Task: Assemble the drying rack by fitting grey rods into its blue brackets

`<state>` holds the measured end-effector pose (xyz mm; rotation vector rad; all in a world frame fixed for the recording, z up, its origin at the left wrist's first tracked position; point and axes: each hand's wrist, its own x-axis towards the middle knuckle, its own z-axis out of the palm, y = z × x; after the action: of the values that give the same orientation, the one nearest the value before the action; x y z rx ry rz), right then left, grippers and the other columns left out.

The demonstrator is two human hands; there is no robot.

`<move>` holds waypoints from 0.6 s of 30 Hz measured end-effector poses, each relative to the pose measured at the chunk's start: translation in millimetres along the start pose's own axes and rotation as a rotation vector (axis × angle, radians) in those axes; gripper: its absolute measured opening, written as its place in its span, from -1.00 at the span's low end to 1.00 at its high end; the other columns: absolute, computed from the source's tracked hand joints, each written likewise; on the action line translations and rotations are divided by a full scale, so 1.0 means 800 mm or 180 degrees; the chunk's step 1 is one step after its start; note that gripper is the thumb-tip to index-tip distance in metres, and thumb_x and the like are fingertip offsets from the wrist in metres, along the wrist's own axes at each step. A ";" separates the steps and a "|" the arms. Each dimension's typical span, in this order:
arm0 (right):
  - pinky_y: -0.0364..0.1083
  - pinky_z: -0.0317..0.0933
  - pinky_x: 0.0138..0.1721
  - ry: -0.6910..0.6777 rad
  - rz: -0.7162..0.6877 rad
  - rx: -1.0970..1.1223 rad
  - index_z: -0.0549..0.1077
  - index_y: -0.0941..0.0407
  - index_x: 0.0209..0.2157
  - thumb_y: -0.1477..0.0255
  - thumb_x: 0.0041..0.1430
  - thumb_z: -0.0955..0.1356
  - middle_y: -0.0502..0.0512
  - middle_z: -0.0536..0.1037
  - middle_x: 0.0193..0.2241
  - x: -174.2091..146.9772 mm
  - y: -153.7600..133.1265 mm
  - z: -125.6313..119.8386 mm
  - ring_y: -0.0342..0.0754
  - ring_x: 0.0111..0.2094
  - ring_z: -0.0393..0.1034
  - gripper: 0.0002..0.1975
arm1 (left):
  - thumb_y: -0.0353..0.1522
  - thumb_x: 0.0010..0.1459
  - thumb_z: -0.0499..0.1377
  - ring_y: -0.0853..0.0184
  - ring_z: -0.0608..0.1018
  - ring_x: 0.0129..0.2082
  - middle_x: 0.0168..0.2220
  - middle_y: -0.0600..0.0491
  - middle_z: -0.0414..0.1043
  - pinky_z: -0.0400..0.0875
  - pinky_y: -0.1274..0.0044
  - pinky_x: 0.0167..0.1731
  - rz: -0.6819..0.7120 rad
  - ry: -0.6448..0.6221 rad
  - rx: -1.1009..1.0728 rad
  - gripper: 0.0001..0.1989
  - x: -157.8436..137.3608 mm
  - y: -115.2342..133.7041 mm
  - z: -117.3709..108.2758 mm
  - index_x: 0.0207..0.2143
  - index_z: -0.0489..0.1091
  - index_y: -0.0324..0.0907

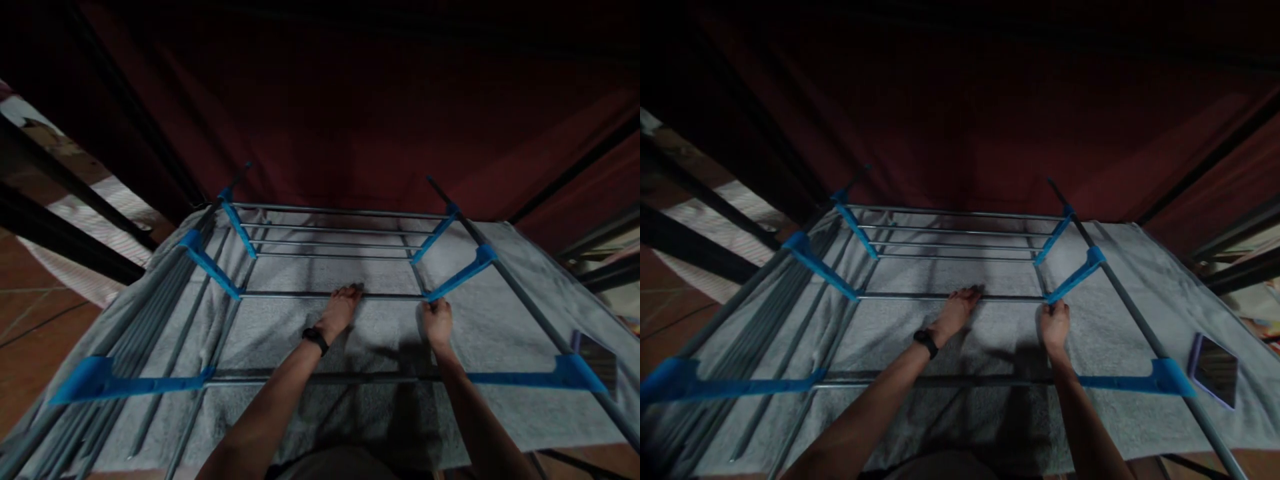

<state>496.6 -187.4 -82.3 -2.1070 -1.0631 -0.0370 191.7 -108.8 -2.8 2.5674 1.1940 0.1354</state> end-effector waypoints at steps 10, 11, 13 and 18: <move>0.08 0.22 -0.15 0.0068 -0.0047 -0.0150 0.41 0.13 -0.17 0.28 0.19 0.25 0.25 0.43 -0.26 -0.002 -0.001 0.001 0.11 -0.25 0.29 -0.73 | -0.58 0.36 -0.07 0.18 0.44 0.25 0.27 -0.12 0.43 0.30 0.31 0.26 0.0113 -0.0102 -0.0020 -0.45 0.001 0.000 -0.004 0.31 0.37 -0.15; 0.08 0.22 -0.15 0.0059 -0.0038 -0.0180 0.41 0.14 -0.16 0.28 0.20 0.25 0.26 0.43 -0.26 -0.002 -0.002 0.001 0.11 -0.25 0.30 -0.73 | -0.57 0.37 -0.07 0.18 0.45 0.25 0.27 -0.12 0.43 0.30 0.31 0.26 0.0120 -0.0100 -0.0048 -0.46 0.000 0.000 -0.004 0.31 0.36 -0.15; 0.08 0.22 -0.16 0.0027 -0.0017 -0.0243 0.41 0.15 -0.15 0.29 0.20 0.25 0.27 0.43 -0.25 -0.002 -0.002 0.001 0.11 -0.26 0.31 -0.72 | -0.53 0.40 -0.06 0.19 0.44 0.26 0.30 -0.11 0.40 0.28 0.28 0.28 0.0156 -0.0027 -0.0150 -0.49 -0.003 -0.002 -0.003 0.32 0.34 -0.16; 0.06 0.23 -0.18 -0.0025 -0.0097 -0.0200 0.40 0.14 -0.17 0.30 0.20 0.25 0.22 0.42 -0.27 0.000 0.000 -0.001 0.08 -0.29 0.29 -0.75 | -0.38 0.42 0.04 0.17 0.44 0.23 0.22 -0.09 0.47 0.27 0.25 0.29 -0.0153 0.0813 -0.0509 -0.58 -0.045 -0.032 -0.008 0.27 0.38 -0.10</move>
<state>496.7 -188.1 -82.3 -2.1485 -1.1119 -0.0780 148.6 -118.9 -3.2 2.4329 1.2738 0.5397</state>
